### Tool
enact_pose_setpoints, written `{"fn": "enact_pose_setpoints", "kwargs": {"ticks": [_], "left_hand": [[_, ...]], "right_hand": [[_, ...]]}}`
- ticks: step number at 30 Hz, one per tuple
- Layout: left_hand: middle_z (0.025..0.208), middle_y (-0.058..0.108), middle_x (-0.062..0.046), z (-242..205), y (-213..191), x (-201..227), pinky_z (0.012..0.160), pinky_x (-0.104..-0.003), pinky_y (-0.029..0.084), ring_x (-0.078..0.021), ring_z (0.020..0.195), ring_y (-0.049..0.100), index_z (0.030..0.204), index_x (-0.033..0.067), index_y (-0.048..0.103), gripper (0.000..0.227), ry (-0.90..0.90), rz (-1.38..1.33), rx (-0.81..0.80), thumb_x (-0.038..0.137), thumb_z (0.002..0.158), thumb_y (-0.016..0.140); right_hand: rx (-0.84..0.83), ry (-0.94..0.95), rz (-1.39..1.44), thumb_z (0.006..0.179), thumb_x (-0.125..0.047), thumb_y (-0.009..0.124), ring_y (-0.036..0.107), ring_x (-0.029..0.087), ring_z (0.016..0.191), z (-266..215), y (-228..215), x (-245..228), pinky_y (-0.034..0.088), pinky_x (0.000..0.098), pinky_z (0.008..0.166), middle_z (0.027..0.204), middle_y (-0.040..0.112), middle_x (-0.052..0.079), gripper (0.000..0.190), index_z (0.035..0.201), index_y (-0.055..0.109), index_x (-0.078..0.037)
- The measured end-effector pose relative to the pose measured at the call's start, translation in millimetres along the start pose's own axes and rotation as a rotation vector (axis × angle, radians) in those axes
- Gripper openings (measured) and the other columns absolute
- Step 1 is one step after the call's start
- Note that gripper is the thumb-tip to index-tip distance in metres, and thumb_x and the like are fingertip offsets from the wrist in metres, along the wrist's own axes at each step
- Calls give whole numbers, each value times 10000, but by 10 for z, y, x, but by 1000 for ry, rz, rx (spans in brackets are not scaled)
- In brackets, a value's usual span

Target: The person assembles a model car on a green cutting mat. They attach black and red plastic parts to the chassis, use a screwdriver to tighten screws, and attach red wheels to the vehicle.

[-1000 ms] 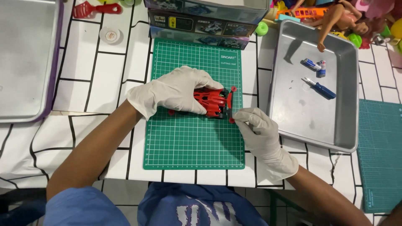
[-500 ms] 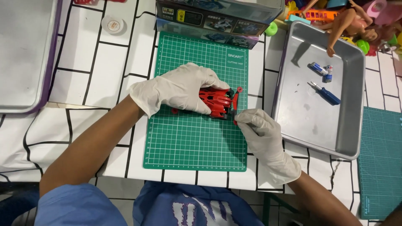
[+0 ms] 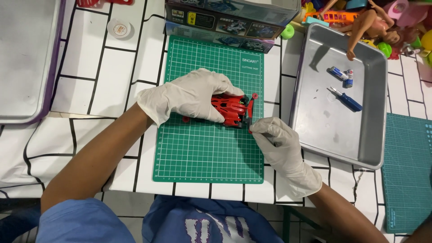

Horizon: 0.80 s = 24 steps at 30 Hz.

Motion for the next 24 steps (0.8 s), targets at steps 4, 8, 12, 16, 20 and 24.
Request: {"fn": "enact_pose_setpoints", "kwargs": {"ticks": [4, 8, 12, 16, 20, 24], "left_hand": [[1380, 668, -16, 10, 17, -16, 1138, -348, 447, -268, 1321, 586, 1311, 141, 695, 640, 12, -3, 9, 199, 693, 854], [1386, 663, 3, 16, 23, -25, 1136, -327, 446, -242, 1335, 574, 1326, 162, 687, 654, -9, -5, 4, 203, 698, 862], [1395, 658, 2, -5, 9, -1, 1140, -327, 444, -239, 1341, 569, 1341, 170, 679, 663, -22, -2, -3, 198, 704, 861], [1389, 662, -2, -3, 9, 1, 1145, -336, 437, -248, 1336, 573, 1333, 157, 685, 666, -23, -14, 0, 197, 693, 863], [1390, 661, -8, -11, 11, 15, 1140, -340, 445, -257, 1332, 576, 1338, 157, 680, 661, -10, -4, -3, 200, 701, 851], [1397, 656, -4, -16, 1, 38, 1134, -332, 454, -244, 1337, 573, 1348, 167, 671, 666, -19, 7, -9, 208, 708, 850]], "right_hand": [[16, 14, 10, 870, 90, 743, 714, 160, 771, 0, 3, 13, 604, 273, 669, 879, 691, 92, 147, 973, 770, -10], [0, -14, -3, 869, 87, 747, 716, 177, 773, 7, 5, -4, 612, 284, 682, 877, 685, 96, 149, 977, 763, -15], [-8, -1, 12, 871, 90, 740, 726, 196, 854, 7, -15, -21, 625, 317, 762, 910, 693, 106, 159, 983, 769, -19], [-4, 11, 40, 885, 85, 725, 717, 184, 863, 1, -12, 5, 623, 318, 773, 923, 693, 108, 152, 984, 770, -21], [-10, 10, 32, 876, 94, 722, 730, 209, 874, -18, -7, 72, 627, 334, 775, 921, 695, 108, 158, 979, 762, -20], [-39, -23, 0, 895, 78, 713, 721, 209, 898, 11, -15, 69, 613, 316, 774, 950, 682, 98, 148, 987, 744, -35]]}}
Point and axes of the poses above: each hand's wrist, its own z-axis towards the middle knuckle, its own y-axis out of the palm, x = y × z, the point moved 7 cm from there along z, towards the middle knuckle
